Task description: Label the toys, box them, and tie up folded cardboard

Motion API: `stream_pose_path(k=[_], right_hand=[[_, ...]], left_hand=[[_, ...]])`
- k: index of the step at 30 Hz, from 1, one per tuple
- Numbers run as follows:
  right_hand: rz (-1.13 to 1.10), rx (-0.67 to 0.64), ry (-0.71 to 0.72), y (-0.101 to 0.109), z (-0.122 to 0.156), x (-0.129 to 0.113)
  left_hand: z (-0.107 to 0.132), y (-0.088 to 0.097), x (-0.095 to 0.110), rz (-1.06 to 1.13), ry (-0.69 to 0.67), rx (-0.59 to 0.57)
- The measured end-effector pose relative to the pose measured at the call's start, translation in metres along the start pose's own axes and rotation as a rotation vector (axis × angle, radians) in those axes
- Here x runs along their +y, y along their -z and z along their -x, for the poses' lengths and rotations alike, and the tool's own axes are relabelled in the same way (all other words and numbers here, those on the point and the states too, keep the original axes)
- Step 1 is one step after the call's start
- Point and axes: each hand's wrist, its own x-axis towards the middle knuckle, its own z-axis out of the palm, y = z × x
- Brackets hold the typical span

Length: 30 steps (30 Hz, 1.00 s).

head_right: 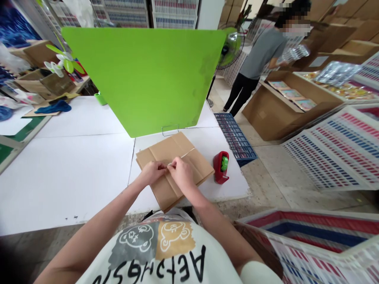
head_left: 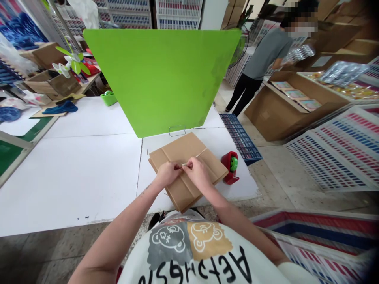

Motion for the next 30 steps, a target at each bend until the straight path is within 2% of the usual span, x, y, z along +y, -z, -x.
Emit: stream_pose_path(k=[3,6,9,17,24,30], right_hand=[[0.115,0.083,0.104,0.003,0.002,-0.002],[0.097,0.119,0.302,0.005,0.0,0.001],[0.118,0.048,0.508,0.008,-0.006,0.009],[0.146,-0.168,0.846,0.02,-0.034,0.023],[0.37,-0.381,0.996,0.033,-0.052,0.017],[0.583,-0.446,1.156,0.033,-0.068,0.011]], left_hand=[[0.001,0.001,0.001,0.027,-0.005,-0.005],[0.002,0.002,0.002,0.045,-0.005,-0.013],[0.002,0.002,0.002,0.043,0.003,-0.014],[0.001,0.002,0.003,-0.018,0.005,-0.032],[0.006,-0.006,0.006,-0.024,0.032,0.044],[0.011,-0.012,0.007,0.002,0.034,0.134]])
